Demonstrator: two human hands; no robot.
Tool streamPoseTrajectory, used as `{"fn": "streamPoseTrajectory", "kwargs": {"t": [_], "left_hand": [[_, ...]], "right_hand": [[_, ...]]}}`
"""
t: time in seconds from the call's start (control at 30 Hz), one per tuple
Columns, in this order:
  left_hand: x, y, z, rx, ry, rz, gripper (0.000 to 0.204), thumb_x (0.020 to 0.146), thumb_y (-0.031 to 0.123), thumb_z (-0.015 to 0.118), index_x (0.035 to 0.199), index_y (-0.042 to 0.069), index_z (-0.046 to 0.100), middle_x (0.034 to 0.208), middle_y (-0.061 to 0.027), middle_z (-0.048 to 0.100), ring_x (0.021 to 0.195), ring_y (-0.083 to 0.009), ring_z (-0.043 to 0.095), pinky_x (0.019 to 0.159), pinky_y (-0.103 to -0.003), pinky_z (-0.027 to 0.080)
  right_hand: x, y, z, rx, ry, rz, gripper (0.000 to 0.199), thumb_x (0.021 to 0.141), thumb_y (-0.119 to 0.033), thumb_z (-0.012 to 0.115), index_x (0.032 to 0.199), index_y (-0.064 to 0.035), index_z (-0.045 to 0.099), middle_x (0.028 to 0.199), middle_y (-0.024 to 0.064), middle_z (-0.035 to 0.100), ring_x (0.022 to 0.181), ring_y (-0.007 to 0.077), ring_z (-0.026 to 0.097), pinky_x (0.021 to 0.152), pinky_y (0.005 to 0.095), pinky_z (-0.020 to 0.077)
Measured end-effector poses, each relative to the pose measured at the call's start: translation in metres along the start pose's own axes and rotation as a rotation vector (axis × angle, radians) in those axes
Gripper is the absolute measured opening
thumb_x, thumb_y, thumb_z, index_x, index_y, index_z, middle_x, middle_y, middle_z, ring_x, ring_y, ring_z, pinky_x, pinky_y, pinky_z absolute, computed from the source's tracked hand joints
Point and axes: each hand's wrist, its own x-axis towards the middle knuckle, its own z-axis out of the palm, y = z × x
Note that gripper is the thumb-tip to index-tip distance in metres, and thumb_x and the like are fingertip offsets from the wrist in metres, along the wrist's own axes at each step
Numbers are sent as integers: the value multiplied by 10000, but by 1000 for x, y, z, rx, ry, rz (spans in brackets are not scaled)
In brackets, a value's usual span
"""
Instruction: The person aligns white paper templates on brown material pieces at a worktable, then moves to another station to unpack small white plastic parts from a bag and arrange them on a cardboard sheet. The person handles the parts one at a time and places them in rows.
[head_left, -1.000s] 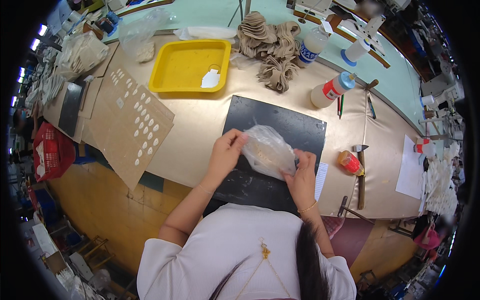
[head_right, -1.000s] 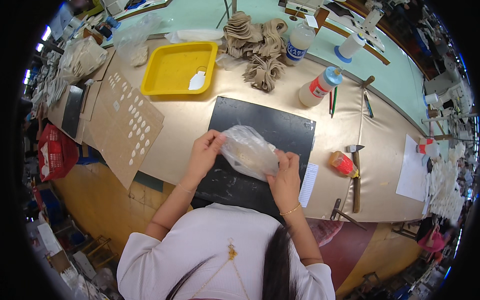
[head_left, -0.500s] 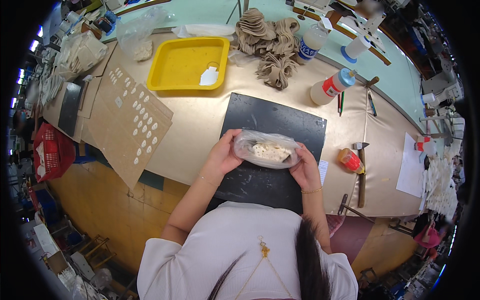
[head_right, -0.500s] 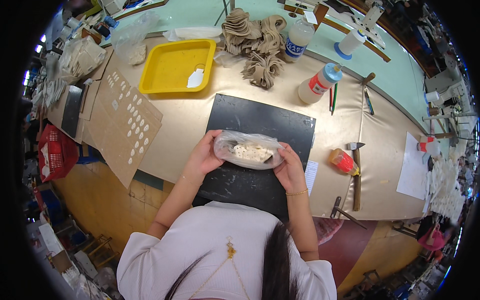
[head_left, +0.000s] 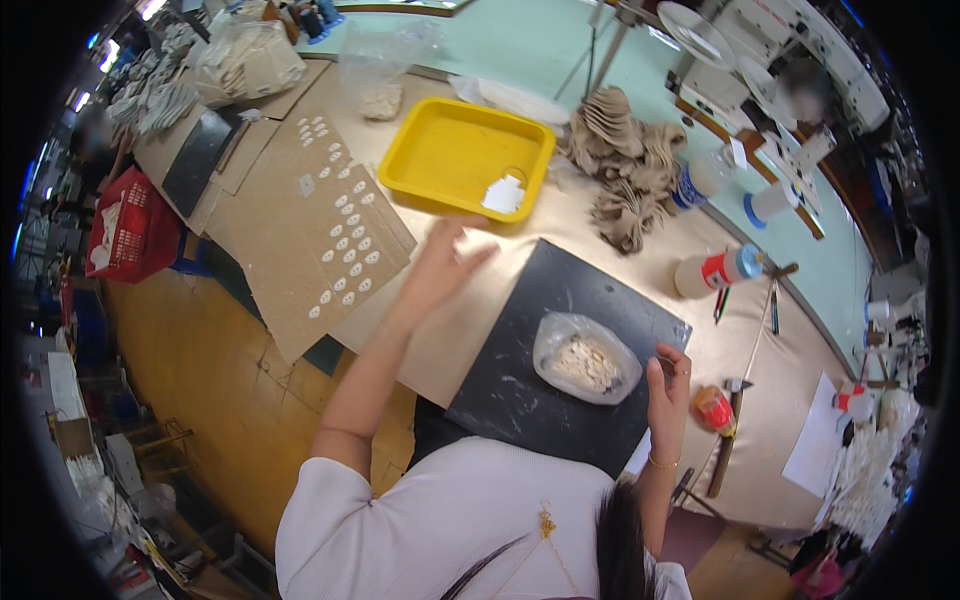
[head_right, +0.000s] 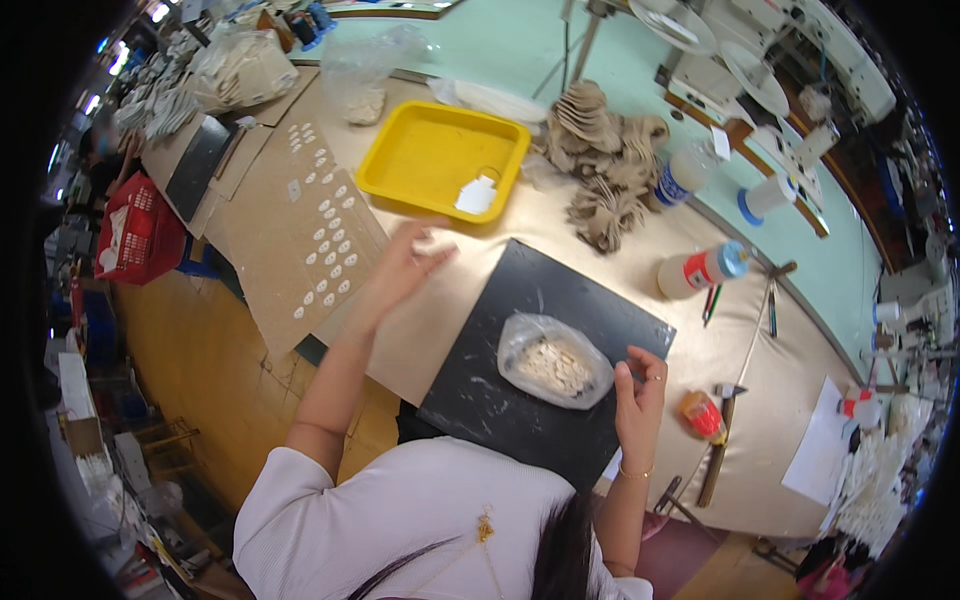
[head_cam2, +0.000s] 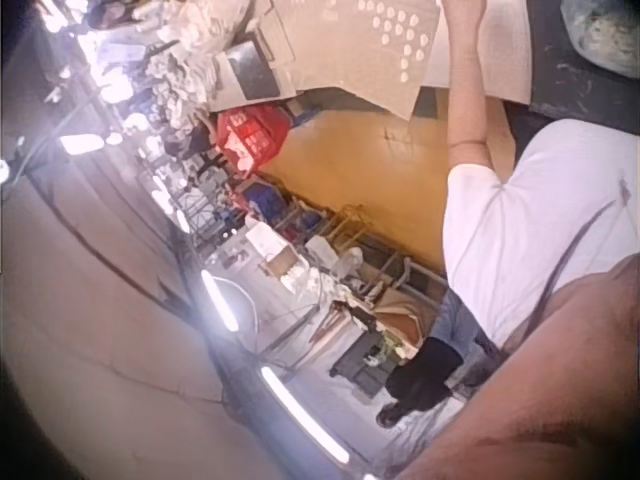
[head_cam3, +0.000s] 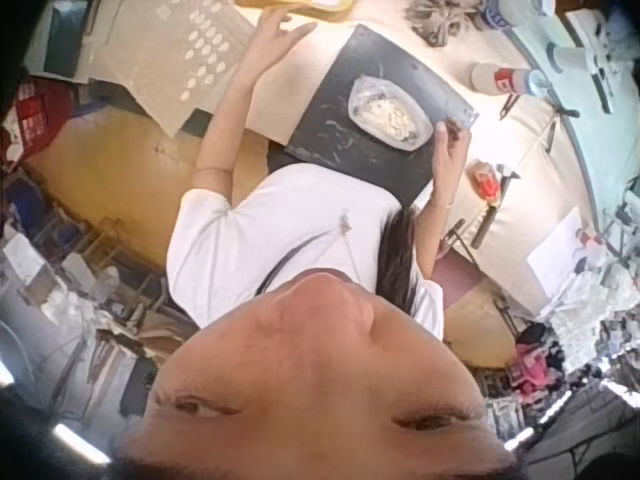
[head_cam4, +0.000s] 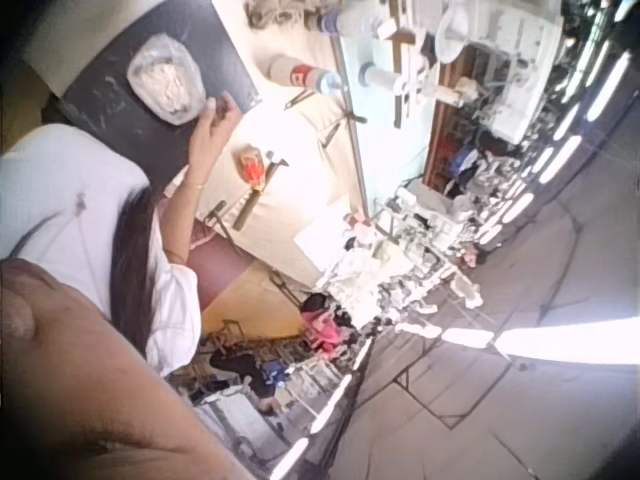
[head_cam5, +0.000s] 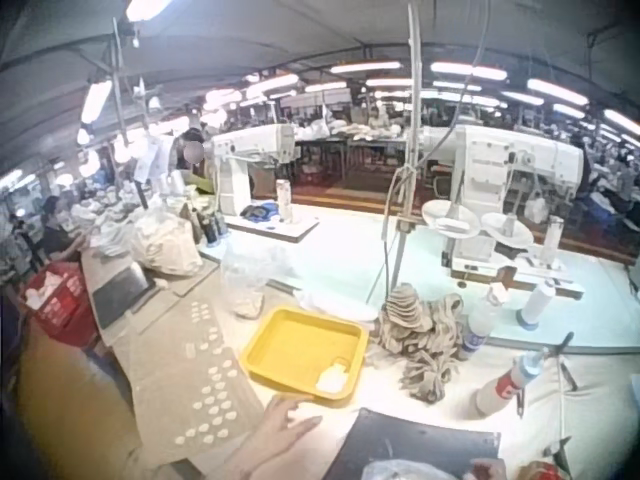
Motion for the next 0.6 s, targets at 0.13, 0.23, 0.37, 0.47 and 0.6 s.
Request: {"fn": "streamPoseTrajectory", "kwargs": {"t": [0.13,0.23,0.37,0.47,0.6], "left_hand": [[111,-41,-98,277,516,53,711,812,336,761,1400,100,440,1381,-225,397,1246,-361,424,1023,-428,396],[188,-57,-147,507,739,57,799,784,348,772,1445,128,379,1487,-261,285,1350,-453,315,1086,-484,334],[241,-11,-152,896,777,-1,892,753,347,789,1488,165,318,1546,-243,189,1371,-503,252,1078,-510,340],[304,-49,-199,743,426,-214,654,819,296,722,1396,140,459,1447,-186,428,1282,-421,440,982,-479,438],[319,-78,-238,3,625,-32,376,877,259,647,1203,84,581,1198,-100,644,1092,-296,610,894,-446,492]], "right_hand": [[13,-29,13,-172,-32,-154,245,904,-162,634,1112,-37,600,1197,139,525,1117,251,523,912,336,443],[18,-42,19,-283,-55,-211,247,892,-172,646,1096,-38,612,1209,148,526,1115,270,521,907,347,442],[17,-50,19,-298,-22,-164,218,881,-170,655,1049,-33,639,1197,153,536,1109,281,526,911,356,438],[28,-60,22,-342,-38,-218,204,871,-151,660,1036,-32,644,1189,154,549,1117,289,537,914,365,442],[44,-83,23,-370,-109,-292,198,864,-142,668,1028,-35,645,1155,146,577,1095,295,564,903,359,452]]}}
